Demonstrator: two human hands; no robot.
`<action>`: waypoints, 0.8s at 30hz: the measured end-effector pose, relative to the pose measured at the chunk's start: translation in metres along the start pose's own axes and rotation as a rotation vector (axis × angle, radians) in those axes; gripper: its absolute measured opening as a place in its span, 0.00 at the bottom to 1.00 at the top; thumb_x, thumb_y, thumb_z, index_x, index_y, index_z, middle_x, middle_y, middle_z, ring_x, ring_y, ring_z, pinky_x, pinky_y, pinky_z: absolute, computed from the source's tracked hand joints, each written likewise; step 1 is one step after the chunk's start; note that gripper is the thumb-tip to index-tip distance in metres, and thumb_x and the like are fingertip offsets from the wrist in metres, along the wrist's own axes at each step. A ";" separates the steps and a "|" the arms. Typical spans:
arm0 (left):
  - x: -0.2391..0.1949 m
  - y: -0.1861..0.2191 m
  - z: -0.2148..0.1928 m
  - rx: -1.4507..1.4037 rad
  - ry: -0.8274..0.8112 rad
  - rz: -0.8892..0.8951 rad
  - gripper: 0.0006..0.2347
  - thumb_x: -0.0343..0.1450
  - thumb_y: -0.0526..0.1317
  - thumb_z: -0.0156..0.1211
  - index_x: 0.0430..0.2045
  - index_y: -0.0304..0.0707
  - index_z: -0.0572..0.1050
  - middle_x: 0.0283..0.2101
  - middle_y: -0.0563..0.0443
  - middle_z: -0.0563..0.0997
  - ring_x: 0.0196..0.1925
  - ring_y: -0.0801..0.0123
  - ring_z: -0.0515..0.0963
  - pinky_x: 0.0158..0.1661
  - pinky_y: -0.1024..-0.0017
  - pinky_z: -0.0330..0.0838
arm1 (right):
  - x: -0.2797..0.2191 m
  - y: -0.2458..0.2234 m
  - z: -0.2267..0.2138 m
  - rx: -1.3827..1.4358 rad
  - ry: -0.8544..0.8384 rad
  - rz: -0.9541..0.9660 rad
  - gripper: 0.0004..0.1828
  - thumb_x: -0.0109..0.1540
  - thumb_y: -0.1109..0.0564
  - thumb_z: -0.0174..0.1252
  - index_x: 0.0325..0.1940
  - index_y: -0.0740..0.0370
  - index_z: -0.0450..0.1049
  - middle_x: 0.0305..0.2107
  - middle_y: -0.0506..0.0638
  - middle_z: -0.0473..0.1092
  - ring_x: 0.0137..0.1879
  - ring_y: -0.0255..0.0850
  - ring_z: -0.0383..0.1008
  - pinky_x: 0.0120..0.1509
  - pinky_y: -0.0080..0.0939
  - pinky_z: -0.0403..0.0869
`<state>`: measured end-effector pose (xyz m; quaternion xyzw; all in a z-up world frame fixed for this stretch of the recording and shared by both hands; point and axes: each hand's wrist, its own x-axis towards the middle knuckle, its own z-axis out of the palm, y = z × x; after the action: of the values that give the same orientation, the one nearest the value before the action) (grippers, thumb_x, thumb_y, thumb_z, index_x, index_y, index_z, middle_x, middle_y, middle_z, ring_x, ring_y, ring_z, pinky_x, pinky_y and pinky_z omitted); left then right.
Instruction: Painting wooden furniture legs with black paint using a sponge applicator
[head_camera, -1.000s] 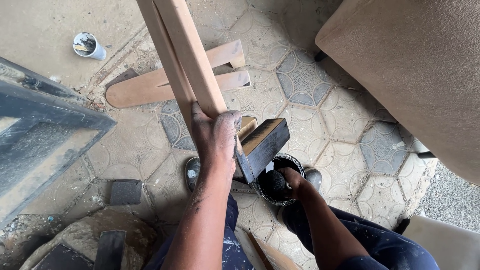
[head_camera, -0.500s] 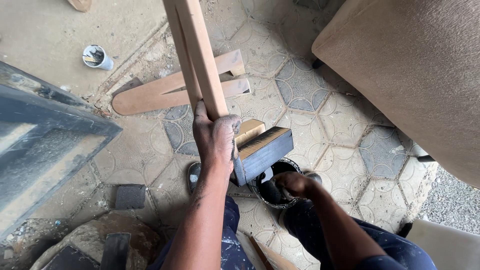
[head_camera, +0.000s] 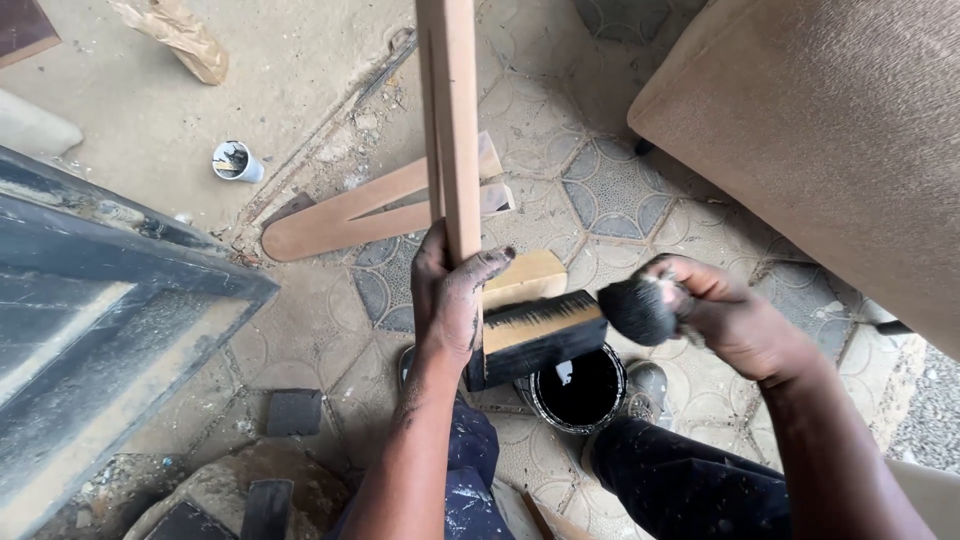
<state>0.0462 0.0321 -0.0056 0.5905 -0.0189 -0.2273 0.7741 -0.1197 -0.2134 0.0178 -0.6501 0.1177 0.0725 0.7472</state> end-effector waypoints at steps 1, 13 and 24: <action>0.000 -0.002 0.001 0.006 0.003 -0.001 0.19 0.60 0.29 0.63 0.46 0.28 0.76 0.34 0.44 0.81 0.33 0.64 0.82 0.42 0.68 0.78 | 0.006 -0.010 0.016 0.007 -0.002 0.000 0.16 0.61 0.72 0.52 0.42 0.59 0.80 0.27 0.46 0.73 0.28 0.33 0.65 0.30 0.33 0.61; -0.017 -0.005 0.024 -0.076 -0.111 -0.066 0.15 0.54 0.37 0.72 0.29 0.35 0.74 0.24 0.49 0.72 0.29 0.71 0.74 0.31 0.73 0.70 | 0.032 -0.007 0.088 -1.046 -0.143 -0.285 0.23 0.55 0.67 0.56 0.50 0.47 0.80 0.36 0.51 0.63 0.44 0.54 0.72 0.44 0.52 0.78; -0.019 0.009 0.030 0.080 -0.083 -0.140 0.13 0.51 0.33 0.65 0.27 0.31 0.78 0.24 0.43 0.80 0.27 0.67 0.78 0.30 0.73 0.74 | 0.038 0.008 0.096 -1.312 -0.109 -0.278 0.18 0.51 0.59 0.64 0.44 0.47 0.80 0.38 0.50 0.66 0.46 0.53 0.71 0.39 0.54 0.79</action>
<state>0.0232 0.0142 0.0165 0.6110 -0.0191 -0.3042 0.7306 -0.0770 -0.1194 0.0122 -0.9739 -0.0734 0.0650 0.2048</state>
